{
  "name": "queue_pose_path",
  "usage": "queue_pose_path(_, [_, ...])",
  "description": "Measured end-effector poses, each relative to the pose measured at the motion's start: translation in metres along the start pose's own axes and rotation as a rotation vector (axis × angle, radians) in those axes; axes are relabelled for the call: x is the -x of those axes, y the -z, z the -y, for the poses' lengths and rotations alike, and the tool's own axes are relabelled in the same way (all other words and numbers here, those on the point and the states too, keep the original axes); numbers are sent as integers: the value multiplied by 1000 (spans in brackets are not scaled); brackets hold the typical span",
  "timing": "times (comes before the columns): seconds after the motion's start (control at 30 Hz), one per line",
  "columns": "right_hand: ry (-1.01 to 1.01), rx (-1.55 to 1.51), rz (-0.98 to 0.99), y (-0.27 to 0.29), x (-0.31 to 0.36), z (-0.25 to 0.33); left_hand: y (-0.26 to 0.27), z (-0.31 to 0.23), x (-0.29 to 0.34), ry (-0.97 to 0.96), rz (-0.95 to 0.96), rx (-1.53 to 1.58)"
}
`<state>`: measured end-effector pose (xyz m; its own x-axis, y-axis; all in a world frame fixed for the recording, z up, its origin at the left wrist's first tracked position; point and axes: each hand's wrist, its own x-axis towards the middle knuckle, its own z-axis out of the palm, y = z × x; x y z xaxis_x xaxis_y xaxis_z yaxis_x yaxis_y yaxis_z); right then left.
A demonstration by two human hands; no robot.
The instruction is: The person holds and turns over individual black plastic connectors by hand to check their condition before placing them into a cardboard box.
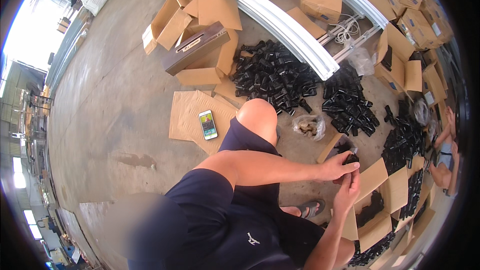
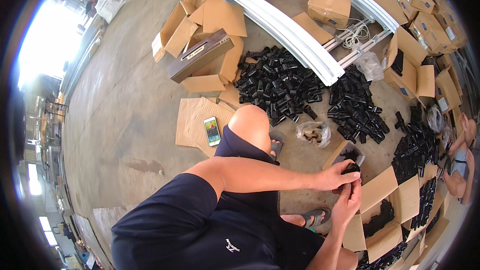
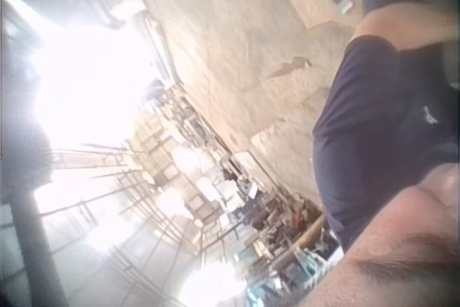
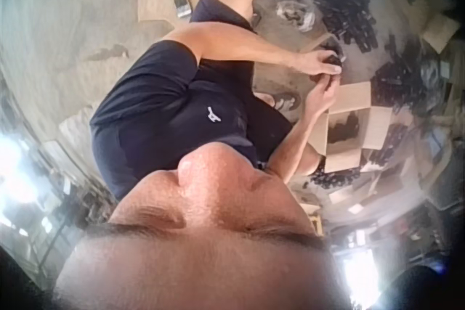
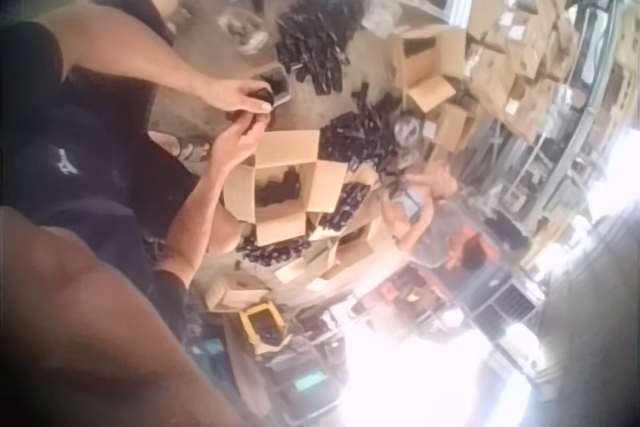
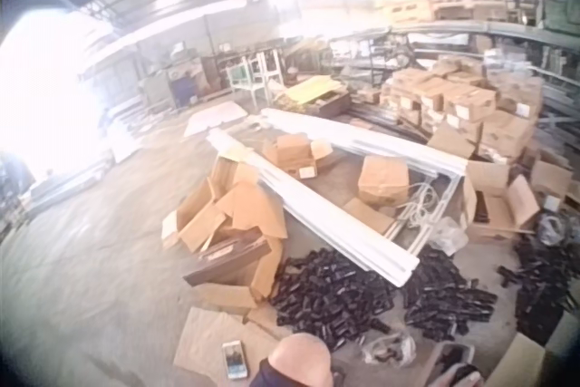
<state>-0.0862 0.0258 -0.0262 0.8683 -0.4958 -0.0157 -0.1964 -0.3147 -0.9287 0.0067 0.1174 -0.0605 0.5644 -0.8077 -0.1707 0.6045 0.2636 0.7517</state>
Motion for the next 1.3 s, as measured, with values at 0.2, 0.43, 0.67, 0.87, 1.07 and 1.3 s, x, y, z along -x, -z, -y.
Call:
queue_pose_path(0.2, [55, 265, -28, 42, -7, 1, -5, -14, 5, 69, 21, -34])
queue_pose_path(0.43, [-138, -64, 177, 49, -13, 3, -15, -27, 16, 91, 121, -94])
queue_pose_path(0.67, [-283, -496, 140, 51, -5, -1, -17, -36, 18, 8, 103, -195])
queue_pose_path(0.87, [-281, -533, 179, 58, -4, -10, -17, -42, 18, 55, 150, -266])
queue_pose_path(1.07, [-248, -472, 65, 42, -7, -3, -6, 2, -1, -213, 58, -480])
queue_pose_path(1.3, [-286, -419, 16, 39, -9, -8, -10, -20, 11, -236, 93, -461])
